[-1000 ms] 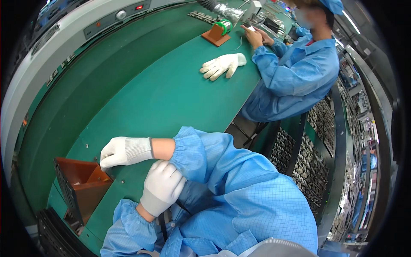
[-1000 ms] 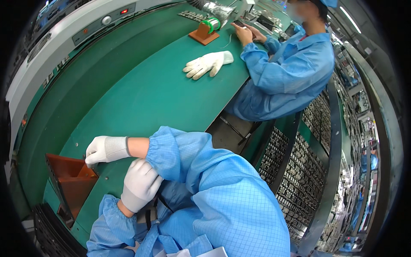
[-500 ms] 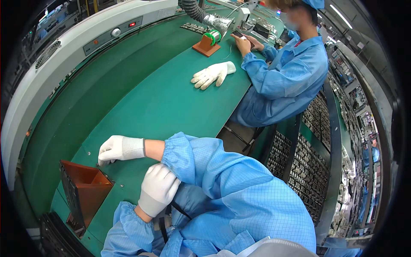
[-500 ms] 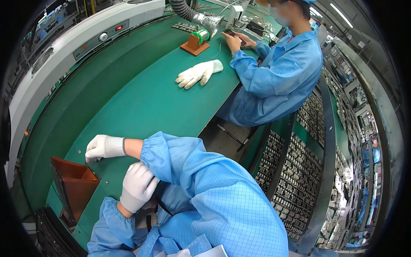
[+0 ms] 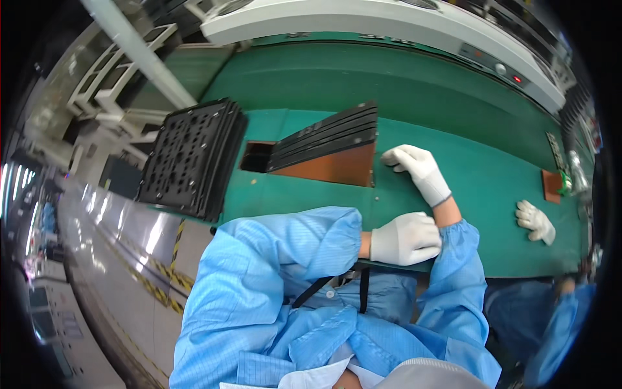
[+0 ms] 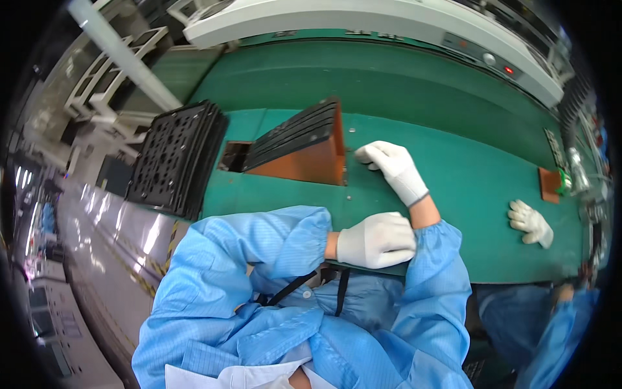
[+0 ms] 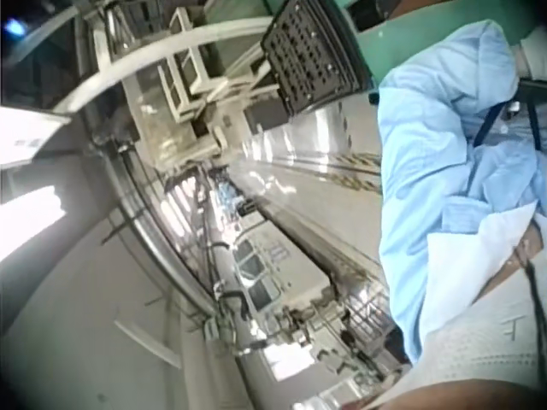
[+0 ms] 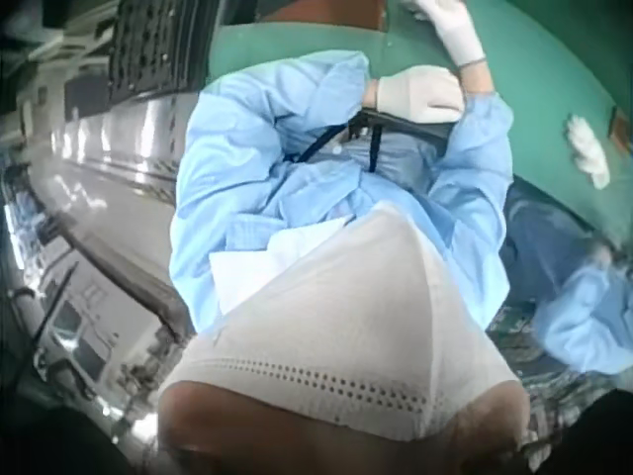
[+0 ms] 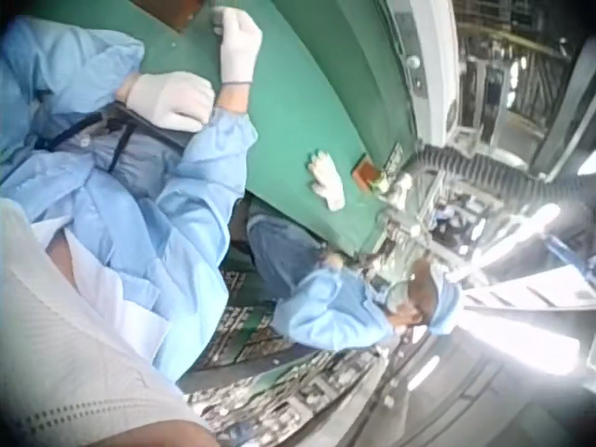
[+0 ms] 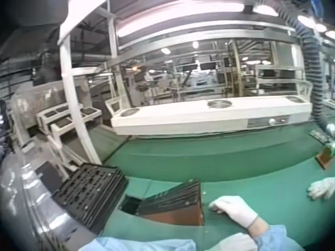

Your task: Inspecting and handling circuit boards and component trays on a production assembly line.

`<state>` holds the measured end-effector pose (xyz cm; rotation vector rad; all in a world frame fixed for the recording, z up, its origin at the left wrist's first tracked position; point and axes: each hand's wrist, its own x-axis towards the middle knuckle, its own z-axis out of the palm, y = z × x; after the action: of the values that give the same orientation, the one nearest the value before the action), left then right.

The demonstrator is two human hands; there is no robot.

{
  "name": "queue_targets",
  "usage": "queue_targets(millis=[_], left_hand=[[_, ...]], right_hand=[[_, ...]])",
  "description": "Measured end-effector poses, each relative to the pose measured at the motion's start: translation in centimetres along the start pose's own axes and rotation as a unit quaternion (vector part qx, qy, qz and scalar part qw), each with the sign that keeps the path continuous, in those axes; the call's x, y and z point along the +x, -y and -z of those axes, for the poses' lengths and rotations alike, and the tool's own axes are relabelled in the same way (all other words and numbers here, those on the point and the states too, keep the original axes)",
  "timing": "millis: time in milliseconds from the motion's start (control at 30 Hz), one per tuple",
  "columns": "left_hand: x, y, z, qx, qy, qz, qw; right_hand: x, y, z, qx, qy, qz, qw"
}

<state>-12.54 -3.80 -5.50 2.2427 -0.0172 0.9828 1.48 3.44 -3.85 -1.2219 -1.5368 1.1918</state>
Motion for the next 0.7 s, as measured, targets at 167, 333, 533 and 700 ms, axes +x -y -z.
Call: queue_targets(millis=[167,333,533,700], left_hand=[[0.5,0.4,0.4,0.013,-0.178,0.093,0.979],[0.1,0.1,0.3,0.037,-0.170,0.078,0.982],[-0.1,0.6,-0.2,0.070,-0.142,0.043,0.986],[-0.1,0.9,-1.0,0.109,-0.183,-0.028,0.977]], right_hand=[[0.4,-0.8,-0.6,-0.023,-0.032,0.009,0.999],[0.1,-0.8,-0.6,-0.045,-0.027,0.006,0.999],[-0.9,0.3,-0.8,-0.053,-0.009,-0.003,0.999],[-1.7,1.8,-1.0,-0.067,0.011,0.037,0.997]])
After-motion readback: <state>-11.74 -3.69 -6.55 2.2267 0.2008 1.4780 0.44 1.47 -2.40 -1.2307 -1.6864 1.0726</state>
